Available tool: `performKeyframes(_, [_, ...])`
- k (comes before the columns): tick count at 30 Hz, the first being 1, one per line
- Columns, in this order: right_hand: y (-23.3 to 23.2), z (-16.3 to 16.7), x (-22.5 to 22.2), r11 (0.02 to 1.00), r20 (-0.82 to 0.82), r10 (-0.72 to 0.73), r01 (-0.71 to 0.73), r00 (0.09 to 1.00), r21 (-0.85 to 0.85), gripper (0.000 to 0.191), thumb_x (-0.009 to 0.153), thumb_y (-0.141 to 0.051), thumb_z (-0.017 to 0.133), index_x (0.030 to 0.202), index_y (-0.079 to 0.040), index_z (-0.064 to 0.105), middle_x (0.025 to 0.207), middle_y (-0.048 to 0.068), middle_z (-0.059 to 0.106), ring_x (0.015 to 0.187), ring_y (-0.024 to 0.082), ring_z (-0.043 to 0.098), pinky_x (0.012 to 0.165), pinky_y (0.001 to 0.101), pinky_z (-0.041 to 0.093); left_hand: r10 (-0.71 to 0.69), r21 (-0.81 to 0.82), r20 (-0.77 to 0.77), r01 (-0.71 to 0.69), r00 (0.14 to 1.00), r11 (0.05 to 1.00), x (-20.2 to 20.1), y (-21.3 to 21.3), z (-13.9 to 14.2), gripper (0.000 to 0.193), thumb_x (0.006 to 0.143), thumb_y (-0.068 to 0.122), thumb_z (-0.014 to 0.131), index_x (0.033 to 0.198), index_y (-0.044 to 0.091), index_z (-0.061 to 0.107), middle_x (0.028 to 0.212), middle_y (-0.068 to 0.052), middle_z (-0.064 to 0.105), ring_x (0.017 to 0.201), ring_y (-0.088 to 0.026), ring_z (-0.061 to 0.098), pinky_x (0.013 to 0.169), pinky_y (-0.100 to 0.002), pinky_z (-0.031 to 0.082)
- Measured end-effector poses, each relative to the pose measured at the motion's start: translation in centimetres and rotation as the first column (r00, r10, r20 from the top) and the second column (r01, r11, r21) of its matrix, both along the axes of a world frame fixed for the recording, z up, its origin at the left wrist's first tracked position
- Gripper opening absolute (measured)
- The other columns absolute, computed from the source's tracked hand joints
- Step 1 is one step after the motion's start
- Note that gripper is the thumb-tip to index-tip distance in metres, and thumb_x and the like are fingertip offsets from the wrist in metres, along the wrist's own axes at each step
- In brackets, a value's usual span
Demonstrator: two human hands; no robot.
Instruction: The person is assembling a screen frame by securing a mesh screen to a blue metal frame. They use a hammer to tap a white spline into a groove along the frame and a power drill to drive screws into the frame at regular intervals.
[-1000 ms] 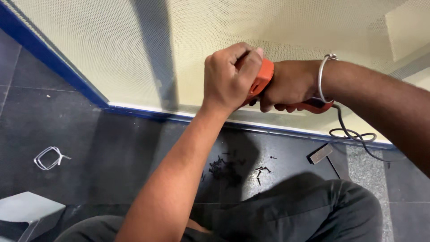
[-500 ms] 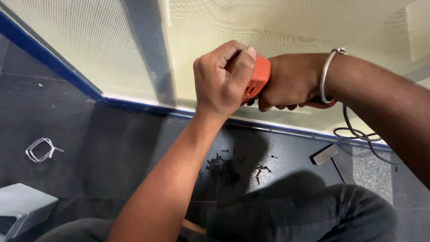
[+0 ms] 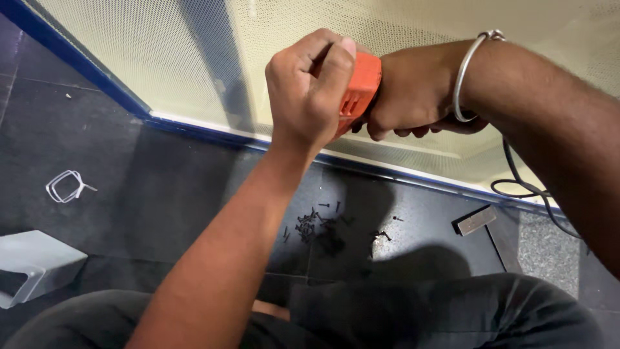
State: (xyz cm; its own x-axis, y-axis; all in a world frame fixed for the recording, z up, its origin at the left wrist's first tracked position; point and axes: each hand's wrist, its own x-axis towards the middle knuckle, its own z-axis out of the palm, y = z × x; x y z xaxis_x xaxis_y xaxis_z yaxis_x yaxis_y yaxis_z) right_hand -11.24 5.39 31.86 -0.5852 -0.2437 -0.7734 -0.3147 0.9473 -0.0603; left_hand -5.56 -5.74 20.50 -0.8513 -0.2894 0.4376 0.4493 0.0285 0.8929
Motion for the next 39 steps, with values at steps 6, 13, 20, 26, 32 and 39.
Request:
performKeyframes(6, [0.39, -0.20, -0.43, 1.000, -0.001, 0.010, -0.010, 1.000, 0.011, 0.020, 0.082, -0.021, 0.074, 0.083, -0.001, 0.070, 0.065, 0.011, 0.063, 0.058, 0.024, 0.056, 0.057, 0.0417, 0.047, 0.012, -0.002, -0.024, -0.012, 1.000, 1.000, -0.07, 0.26, -0.73, 0.029, 0.104, 0.021, 0.060, 0.088, -0.002, 0.067, 0.068, -0.001, 0.058, 0.063, -0.006, 0.050, 0.059, -0.026, 0.044])
performKeyframes(13, [0.36, -0.07, -0.30, 1.000, -0.007, 0.007, -0.007, 1.000, 0.003, 0.019, 0.082, -0.020, 0.074, 0.083, -0.002, 0.070, 0.065, 0.011, 0.062, 0.057, 0.024, 0.056, 0.056, 0.0417, 0.047, 0.022, -0.018, -0.013, -0.022, 1.000, 1.000, -0.15, 0.19, -0.52, 0.030, 0.103, 0.019, 0.060, 0.082, -0.002, 0.064, 0.066, -0.002, 0.055, 0.060, -0.006, 0.047, 0.055, -0.027, 0.040])
performKeyframes(20, [0.58, 0.04, 0.12, 1.000, -0.022, -0.001, 0.001, 1.000, 0.003, 0.019, 0.082, -0.020, 0.074, 0.083, -0.002, 0.070, 0.064, 0.011, 0.062, 0.057, 0.024, 0.055, 0.055, 0.0416, 0.046, 0.011, 0.002, -0.035, -0.011, 0.999, 1.000, -0.18, 0.20, -0.50, 0.030, 0.104, 0.020, 0.060, 0.083, -0.002, 0.064, 0.067, -0.002, 0.057, 0.061, -0.006, 0.050, 0.058, -0.028, 0.043])
performKeyframes(26, [0.88, -0.06, -0.03, 1.000, -0.027, -0.001, 0.001, 1.000, 0.003, 0.018, 0.081, -0.020, 0.073, 0.083, -0.002, 0.070, 0.064, 0.011, 0.062, 0.056, 0.024, 0.055, 0.055, 0.0416, 0.046, 0.015, 0.015, -0.021, -0.014, 1.000, 1.000, -0.22, 0.34, -0.57, 0.029, 0.103, 0.020, 0.060, 0.086, -0.002, 0.068, 0.068, -0.002, 0.059, 0.067, -0.008, 0.052, 0.062, -0.029, 0.045])
performKeyframes(32, [0.87, 0.07, -0.24, 1.000, -0.024, 0.001, -0.001, 1.000, 0.000, 0.018, 0.081, -0.020, 0.073, 0.083, -0.003, 0.070, 0.064, 0.011, 0.062, 0.056, 0.024, 0.054, 0.054, 0.0416, 0.046, 0.000, 0.020, -0.029, 0.000, 1.000, 1.000, -0.10, 0.34, -0.40, 0.029, 0.103, 0.021, 0.059, 0.089, -0.001, 0.071, 0.071, -0.003, 0.064, 0.068, -0.008, 0.056, 0.064, -0.028, 0.048])
performKeyframes(39, [0.68, 0.15, -0.40, 1.000, -0.019, 0.010, -0.010, 1.000, -0.012, 0.017, 0.081, -0.020, 0.073, 0.083, -0.003, 0.070, 0.064, 0.010, 0.061, 0.056, 0.024, 0.054, 0.054, 0.0416, 0.045, -0.016, 0.022, -0.042, 0.017, 0.999, 1.000, -0.04, 0.19, -0.25, 0.030, 0.103, 0.021, 0.057, 0.090, -0.001, 0.073, 0.074, -0.004, 0.069, 0.069, -0.009, 0.061, 0.065, -0.027, 0.052])
